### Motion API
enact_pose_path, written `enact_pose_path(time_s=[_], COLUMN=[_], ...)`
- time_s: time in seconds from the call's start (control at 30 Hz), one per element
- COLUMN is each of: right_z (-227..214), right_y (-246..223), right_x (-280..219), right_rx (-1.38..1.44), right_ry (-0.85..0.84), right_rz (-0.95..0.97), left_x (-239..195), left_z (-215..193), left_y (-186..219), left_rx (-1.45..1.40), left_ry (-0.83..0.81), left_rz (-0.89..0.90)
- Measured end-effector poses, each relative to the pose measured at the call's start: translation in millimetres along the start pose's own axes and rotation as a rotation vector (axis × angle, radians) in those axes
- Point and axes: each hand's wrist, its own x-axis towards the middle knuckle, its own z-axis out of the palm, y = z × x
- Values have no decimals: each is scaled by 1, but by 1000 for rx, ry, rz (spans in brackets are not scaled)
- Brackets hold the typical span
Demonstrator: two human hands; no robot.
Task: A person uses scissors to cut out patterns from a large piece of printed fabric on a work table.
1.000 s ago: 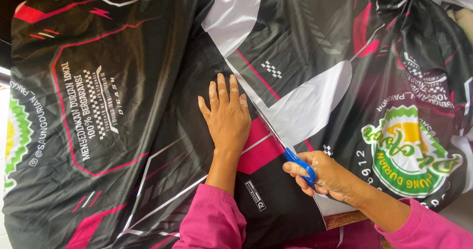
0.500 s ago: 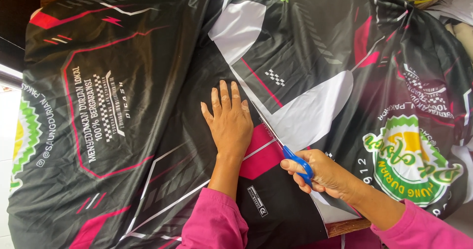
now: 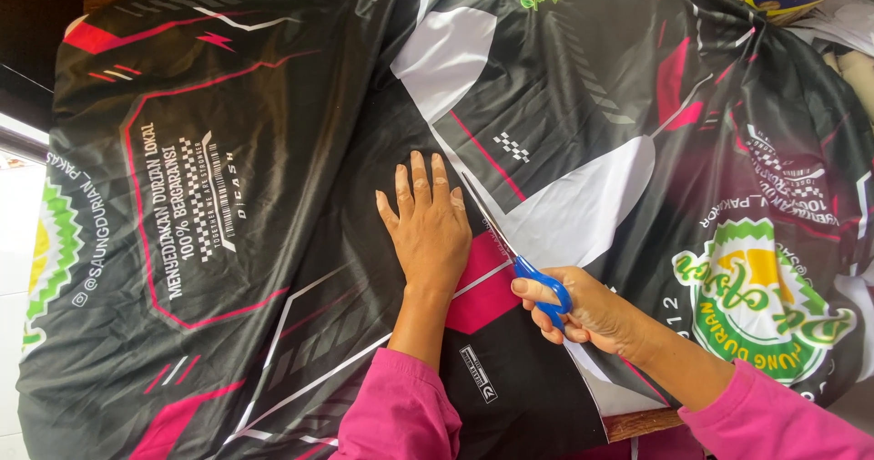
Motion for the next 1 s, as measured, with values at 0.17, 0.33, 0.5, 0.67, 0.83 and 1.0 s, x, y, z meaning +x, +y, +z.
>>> enact_pose_path(time_s=[0.17,0.33,0.5,0.67,0.83,1.0], right_z=[0,1,1,2,8,9], right_y=[1,-2,0,-4,-12,-13], right_x=[0,-3,-2,8,10,10], right_rx=[-19,-25,-40,2,-17,-19], right_ry=[11,28,34,15,6,20], right_rz=[-29,-23,-16,-22,-50,-50], left_x=[0,0,-1,0,0,0], left_z=[1,-2,0,0,-1,-3], left_y=[-1,0,-1,-1,-1,-1], left_rx=[-1,-14,-2,-5,-12,-21], left_ry=[-6,-7,11,5,-3,-14], left_rz=[0,-2,9,12,10,6])
